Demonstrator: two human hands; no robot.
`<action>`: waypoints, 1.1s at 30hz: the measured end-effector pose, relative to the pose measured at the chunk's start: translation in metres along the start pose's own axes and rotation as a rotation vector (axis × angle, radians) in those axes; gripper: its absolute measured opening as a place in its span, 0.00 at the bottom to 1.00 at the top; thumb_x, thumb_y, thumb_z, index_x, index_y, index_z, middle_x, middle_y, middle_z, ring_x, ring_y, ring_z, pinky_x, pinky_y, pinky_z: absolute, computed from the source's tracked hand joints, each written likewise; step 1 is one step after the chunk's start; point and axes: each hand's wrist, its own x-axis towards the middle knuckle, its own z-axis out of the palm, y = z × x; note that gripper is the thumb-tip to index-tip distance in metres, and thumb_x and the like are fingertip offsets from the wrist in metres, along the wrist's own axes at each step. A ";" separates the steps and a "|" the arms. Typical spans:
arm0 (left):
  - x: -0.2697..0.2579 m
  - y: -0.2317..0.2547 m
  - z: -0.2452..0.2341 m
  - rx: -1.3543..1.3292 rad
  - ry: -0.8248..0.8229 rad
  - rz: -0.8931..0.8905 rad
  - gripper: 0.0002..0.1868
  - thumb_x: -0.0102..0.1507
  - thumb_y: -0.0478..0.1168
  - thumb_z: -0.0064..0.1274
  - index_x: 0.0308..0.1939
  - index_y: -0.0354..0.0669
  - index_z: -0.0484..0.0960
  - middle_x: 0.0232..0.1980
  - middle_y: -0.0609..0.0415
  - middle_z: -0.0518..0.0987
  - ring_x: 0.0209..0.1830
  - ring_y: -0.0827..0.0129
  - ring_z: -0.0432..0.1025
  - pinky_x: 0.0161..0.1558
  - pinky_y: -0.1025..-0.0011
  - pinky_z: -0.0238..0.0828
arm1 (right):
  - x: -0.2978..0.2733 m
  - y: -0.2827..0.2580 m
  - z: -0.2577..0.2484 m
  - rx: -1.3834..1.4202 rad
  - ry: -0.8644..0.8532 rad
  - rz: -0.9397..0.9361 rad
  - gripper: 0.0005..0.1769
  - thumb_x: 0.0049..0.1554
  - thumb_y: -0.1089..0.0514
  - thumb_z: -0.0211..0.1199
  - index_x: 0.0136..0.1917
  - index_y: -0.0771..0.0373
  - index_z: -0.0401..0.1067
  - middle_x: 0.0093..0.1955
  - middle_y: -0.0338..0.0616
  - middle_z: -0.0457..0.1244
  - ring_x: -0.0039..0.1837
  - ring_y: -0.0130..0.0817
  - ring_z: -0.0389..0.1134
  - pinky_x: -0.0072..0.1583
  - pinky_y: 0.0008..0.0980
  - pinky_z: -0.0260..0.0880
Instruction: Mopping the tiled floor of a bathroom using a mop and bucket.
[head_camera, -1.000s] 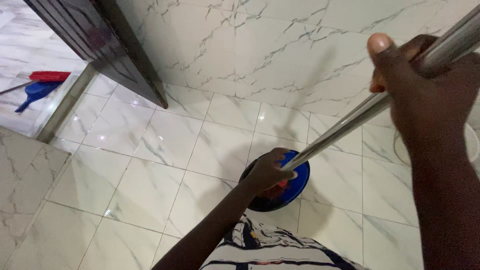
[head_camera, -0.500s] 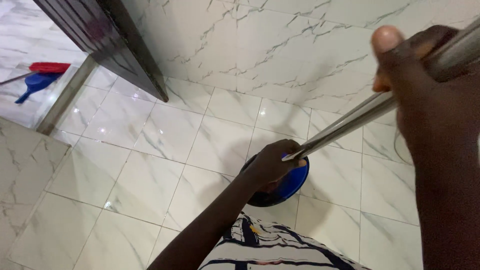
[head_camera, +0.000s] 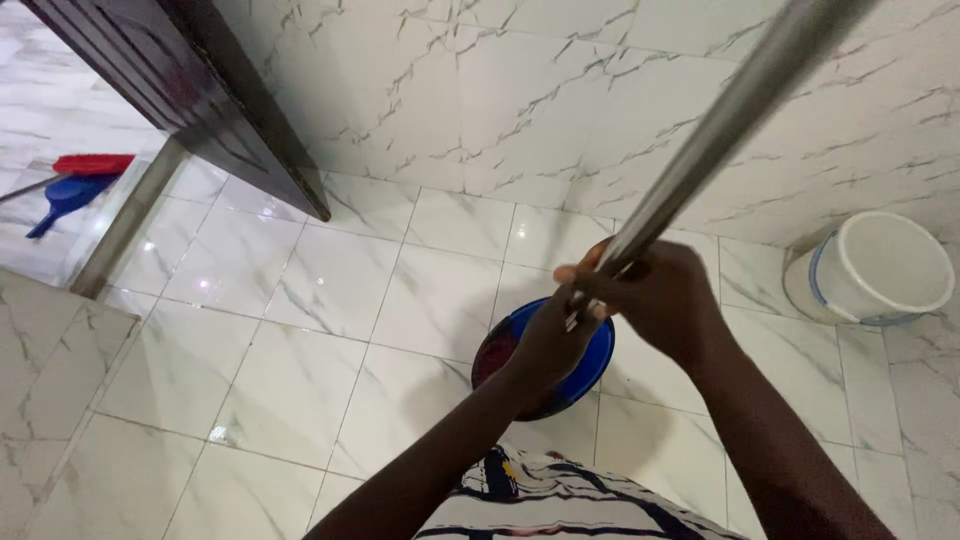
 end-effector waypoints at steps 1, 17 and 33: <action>0.000 -0.001 0.002 -0.180 0.015 0.021 0.19 0.69 0.45 0.50 0.61 0.42 0.69 0.49 0.47 0.79 0.51 0.61 0.76 0.51 0.65 0.73 | -0.001 0.004 0.001 0.134 -0.058 -0.020 0.33 0.41 0.30 0.72 0.41 0.61 0.81 0.31 0.38 0.71 0.34 0.30 0.75 0.39 0.37 0.78; 0.011 0.029 0.045 0.343 -0.396 -0.047 0.15 0.68 0.50 0.58 0.45 0.41 0.83 0.37 0.46 0.85 0.36 0.60 0.81 0.41 0.65 0.77 | -0.033 0.028 0.010 0.446 0.143 -0.053 0.33 0.66 0.39 0.60 0.28 0.64 0.68 0.24 0.41 0.62 0.28 0.31 0.61 0.33 0.32 0.61; 0.016 0.014 0.070 0.175 -0.315 0.111 0.13 0.61 0.47 0.63 0.42 0.44 0.86 0.30 0.45 0.82 0.30 0.55 0.79 0.37 0.65 0.73 | -0.034 0.050 -0.018 0.837 -0.004 -0.186 0.27 0.67 0.51 0.59 0.28 0.58 0.58 0.22 0.34 0.50 0.25 0.25 0.51 0.30 0.30 0.54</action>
